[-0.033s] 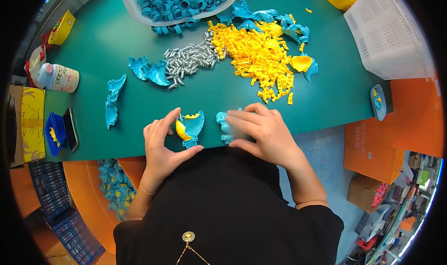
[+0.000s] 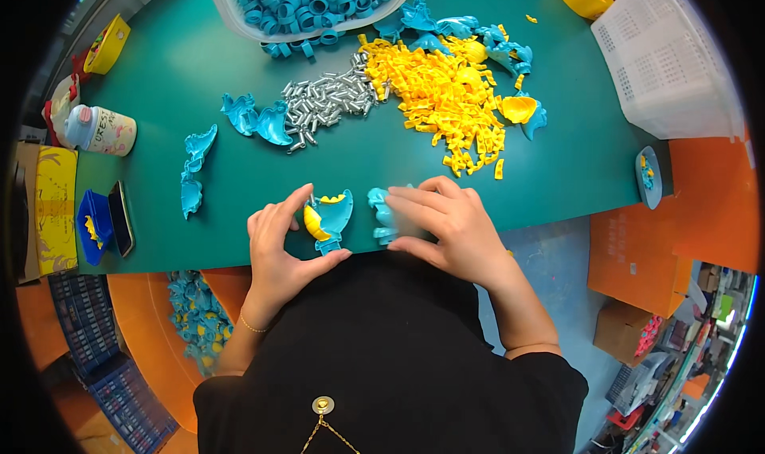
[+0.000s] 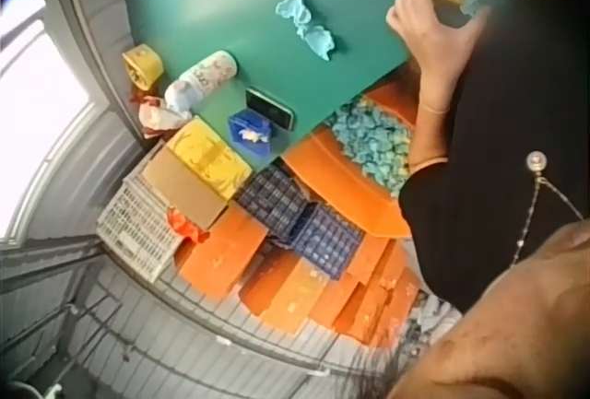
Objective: Assemble small plastic toy components by fitting together blue and yellow parts and inserting internal pieces.
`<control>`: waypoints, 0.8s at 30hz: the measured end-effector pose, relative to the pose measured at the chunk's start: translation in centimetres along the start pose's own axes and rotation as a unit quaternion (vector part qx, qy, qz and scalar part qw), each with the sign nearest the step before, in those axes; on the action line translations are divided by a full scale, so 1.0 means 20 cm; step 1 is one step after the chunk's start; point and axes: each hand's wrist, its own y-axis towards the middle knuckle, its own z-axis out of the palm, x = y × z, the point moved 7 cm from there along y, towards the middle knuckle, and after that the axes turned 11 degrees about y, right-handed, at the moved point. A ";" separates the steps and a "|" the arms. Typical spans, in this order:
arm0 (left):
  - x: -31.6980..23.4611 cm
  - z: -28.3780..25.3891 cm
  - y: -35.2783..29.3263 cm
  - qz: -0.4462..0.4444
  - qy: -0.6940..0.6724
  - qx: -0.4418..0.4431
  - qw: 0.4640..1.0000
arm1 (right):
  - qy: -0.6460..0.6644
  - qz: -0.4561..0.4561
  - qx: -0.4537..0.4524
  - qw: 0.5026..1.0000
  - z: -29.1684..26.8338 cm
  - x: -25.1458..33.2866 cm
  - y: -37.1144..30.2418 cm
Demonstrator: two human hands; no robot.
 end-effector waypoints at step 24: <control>-0.01 0.04 0.01 0.021 -0.030 -0.073 0.997 | 0.064 -0.056 0.038 0.996 0.14 0.11 0.19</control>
